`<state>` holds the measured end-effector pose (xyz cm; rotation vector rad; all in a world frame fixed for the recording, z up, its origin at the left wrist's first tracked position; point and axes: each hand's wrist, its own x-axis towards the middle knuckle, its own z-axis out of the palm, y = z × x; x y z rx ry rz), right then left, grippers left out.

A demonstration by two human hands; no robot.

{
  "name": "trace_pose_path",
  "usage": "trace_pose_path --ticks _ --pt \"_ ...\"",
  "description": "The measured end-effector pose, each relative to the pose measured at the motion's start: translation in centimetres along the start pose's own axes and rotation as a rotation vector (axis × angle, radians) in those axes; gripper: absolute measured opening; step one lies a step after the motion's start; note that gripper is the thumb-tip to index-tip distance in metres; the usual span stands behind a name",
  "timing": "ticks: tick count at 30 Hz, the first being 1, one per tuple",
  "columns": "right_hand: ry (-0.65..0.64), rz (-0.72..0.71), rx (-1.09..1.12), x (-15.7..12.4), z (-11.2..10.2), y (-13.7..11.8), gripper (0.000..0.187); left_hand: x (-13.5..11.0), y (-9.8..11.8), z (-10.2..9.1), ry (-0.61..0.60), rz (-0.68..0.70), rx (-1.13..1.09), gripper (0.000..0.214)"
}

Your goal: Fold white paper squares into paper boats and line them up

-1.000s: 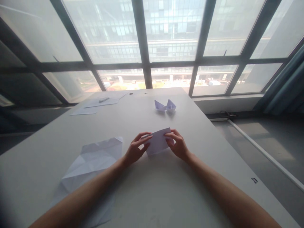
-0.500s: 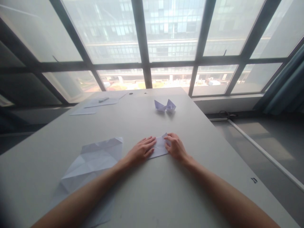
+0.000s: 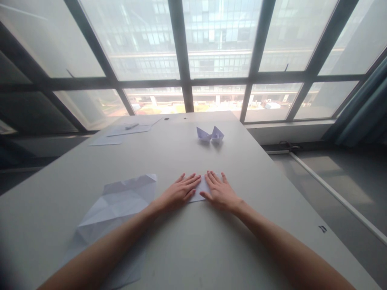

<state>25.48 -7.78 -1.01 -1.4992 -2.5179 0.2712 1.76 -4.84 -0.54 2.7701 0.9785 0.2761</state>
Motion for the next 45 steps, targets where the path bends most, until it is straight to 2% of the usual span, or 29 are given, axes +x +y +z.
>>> trace_pose_path --ticks 5,9,18,20,24,28,32,35,40,45 --pt "0.014 0.119 -0.013 0.1 0.0 0.8 0.069 0.0 0.1 -0.3 0.003 -0.014 -0.023 0.056" --pt "0.020 0.155 -0.031 0.2 0.2 1.5 0.058 0.0 0.1 -0.2 0.016 -0.047 -0.014 0.059" --pt "0.116 0.229 0.031 0.2 0.5 1.8 0.060 0.1 0.0 0.2 0.071 -0.179 -0.001 0.051" --pt "0.163 0.173 0.079 0.1 0.1 1.7 0.060 0.1 0.0 0.2 0.084 -0.180 -0.007 0.049" --pt "0.169 -0.074 0.172 0.1 -0.5 1.8 0.047 0.0 -0.1 0.1 0.172 -0.160 -0.028 0.042" --pt "0.209 -0.147 0.179 0.1 -0.9 2.1 0.031 0.1 -0.3 0.2 0.271 -0.187 -0.039 0.038" --pt "0.176 -0.182 0.181 -0.1 -1.8 2.2 0.044 0.2 -0.3 0.2 0.210 -0.191 -0.051 0.038" --pt "0.145 -0.199 0.190 -0.3 -2.3 2.0 0.054 0.1 -0.1 0.1 0.172 -0.190 -0.027 0.047" --pt "0.219 -0.199 0.191 -0.4 -2.2 1.5 0.020 0.0 0.1 -0.1 0.095 -0.184 -0.017 0.053" --pt "0.202 -0.286 0.241 -0.3 -1.9 1.2 0.020 0.1 0.3 -0.5 0.067 -0.154 0.007 0.062"
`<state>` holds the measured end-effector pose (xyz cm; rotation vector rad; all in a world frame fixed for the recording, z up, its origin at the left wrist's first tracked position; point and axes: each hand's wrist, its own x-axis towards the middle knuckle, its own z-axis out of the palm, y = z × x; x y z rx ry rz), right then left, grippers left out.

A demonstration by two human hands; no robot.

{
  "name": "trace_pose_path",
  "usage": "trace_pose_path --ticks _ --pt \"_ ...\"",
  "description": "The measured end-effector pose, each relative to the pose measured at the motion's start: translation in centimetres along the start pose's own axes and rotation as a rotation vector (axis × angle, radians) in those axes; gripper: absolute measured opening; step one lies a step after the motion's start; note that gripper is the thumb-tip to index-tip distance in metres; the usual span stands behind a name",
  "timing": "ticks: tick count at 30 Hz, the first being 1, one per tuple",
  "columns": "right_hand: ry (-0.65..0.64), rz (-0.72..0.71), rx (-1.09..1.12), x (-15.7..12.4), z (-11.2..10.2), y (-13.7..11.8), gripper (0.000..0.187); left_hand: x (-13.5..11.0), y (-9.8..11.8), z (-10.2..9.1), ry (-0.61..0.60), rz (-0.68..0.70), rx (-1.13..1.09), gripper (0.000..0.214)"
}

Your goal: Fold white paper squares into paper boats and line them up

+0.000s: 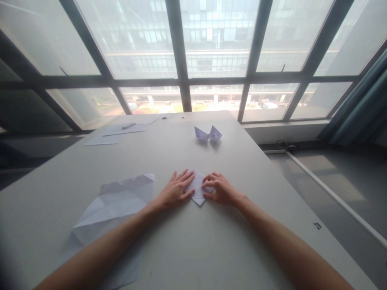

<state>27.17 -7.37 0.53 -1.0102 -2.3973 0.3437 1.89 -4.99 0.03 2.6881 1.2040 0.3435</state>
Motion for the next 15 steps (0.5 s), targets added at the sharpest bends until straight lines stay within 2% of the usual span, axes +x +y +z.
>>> trace_pose_path --ticks 5,15 --pt "0.002 -0.003 -0.027 0.0 -0.1 -0.5 0.025 0.0 0.0 -0.1 -0.030 0.012 0.011 0.081" --pt "0.008 0.013 -0.058 -0.1 0.5 -2.4 0.033 0.1 0.0 -0.1 -0.084 -0.017 0.054 0.085"
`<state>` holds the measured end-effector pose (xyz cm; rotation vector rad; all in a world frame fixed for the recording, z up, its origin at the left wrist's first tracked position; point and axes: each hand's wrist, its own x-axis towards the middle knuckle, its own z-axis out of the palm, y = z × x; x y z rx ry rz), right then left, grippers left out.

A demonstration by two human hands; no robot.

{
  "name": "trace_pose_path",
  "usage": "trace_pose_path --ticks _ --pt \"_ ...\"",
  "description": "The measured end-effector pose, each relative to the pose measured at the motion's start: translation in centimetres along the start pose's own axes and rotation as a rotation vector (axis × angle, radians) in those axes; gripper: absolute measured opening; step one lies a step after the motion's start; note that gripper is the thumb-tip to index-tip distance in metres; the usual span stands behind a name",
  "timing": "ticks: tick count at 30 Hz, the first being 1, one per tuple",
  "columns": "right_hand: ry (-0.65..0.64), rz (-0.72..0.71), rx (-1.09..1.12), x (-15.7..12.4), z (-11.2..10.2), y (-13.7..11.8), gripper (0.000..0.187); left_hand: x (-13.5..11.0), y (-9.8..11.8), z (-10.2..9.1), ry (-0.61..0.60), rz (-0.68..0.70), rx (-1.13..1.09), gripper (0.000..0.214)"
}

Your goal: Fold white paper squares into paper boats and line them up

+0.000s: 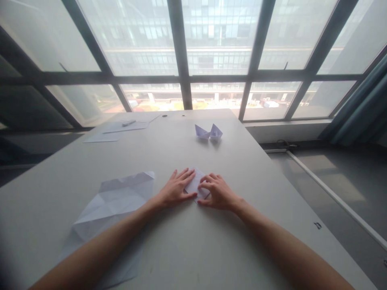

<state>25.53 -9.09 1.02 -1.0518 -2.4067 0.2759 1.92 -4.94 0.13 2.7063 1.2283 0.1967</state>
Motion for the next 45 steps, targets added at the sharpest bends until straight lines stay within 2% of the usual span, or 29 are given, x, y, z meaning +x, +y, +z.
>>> trace_pose_path --ticks 5,10,15,19,24,33,42,45 --pt "-0.015 -0.002 0.003 0.0 -0.1 0.0 0.043 0.0 0.1 0.1 0.006 0.004 -0.011 0.086" --pt "-0.046 -0.023 0.041 -0.1 -0.4 0.6 0.031 0.0 0.1 0.1 0.014 0.002 -0.025 0.085" --pt "-0.055 -0.035 0.057 0.0 -0.3 1.1 0.040 0.0 0.1 0.0 0.015 0.001 -0.028 0.084" --pt "-0.054 -0.040 0.052 0.1 -0.4 1.2 0.032 0.0 0.1 0.0 0.021 0.004 -0.032 0.084" --pt "-0.075 -0.085 0.056 0.0 -0.5 1.4 0.040 0.0 0.2 -0.1 0.027 0.008 -0.033 0.082" --pt "-0.061 -0.171 0.022 0.1 -0.2 1.7 0.016 0.0 0.1 0.0 0.023 0.009 -0.027 0.083" --pt "-0.060 -0.180 0.045 0.1 -0.3 1.7 0.010 0.0 0.1 0.0 0.028 0.007 -0.025 0.082" --pt "-0.085 -0.191 0.054 0.1 -0.4 1.5 0.018 0.1 0.1 0.0 0.030 0.008 -0.033 0.082"
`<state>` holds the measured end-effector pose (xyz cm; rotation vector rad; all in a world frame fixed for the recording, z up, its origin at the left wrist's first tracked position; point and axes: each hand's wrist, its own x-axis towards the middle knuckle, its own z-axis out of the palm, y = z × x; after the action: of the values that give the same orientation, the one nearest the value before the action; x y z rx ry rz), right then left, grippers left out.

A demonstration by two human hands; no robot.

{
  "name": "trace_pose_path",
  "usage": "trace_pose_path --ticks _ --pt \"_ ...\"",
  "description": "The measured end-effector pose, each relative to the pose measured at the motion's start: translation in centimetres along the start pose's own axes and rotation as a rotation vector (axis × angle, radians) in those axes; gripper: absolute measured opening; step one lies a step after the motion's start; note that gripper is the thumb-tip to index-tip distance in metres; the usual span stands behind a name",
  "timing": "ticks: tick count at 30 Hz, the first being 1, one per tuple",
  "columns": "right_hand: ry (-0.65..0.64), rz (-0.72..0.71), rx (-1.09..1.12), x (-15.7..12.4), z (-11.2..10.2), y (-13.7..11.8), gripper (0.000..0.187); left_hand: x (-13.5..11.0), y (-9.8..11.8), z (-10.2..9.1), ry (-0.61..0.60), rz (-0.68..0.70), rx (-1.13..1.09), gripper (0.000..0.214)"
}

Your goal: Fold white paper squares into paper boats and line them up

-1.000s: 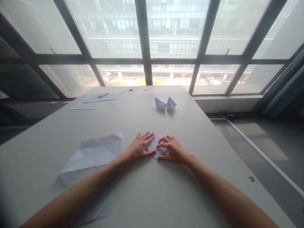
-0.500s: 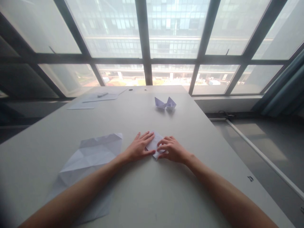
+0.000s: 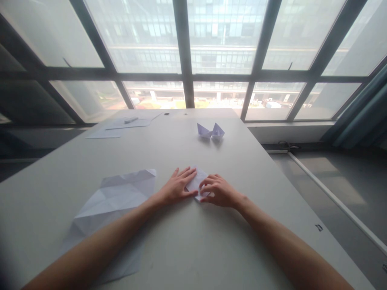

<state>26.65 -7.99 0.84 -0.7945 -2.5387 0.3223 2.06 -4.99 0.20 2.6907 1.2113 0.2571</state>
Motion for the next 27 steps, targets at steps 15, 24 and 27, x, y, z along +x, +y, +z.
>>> trace_pose_path --ticks 15,24,27 --pt "-0.018 -0.050 -0.059 0.1 0.0 -0.4 0.016 0.0 0.0 0.1 0.006 0.002 0.005 0.081" --pt "0.026 0.091 -0.094 0.4 0.1 -1.9 0.012 0.0 0.0 0.0 0.001 -0.002 -0.005 0.081" --pt "0.034 0.111 -0.073 0.5 0.1 -1.9 0.015 0.0 0.0 0.0 -0.002 -0.008 -0.004 0.079"
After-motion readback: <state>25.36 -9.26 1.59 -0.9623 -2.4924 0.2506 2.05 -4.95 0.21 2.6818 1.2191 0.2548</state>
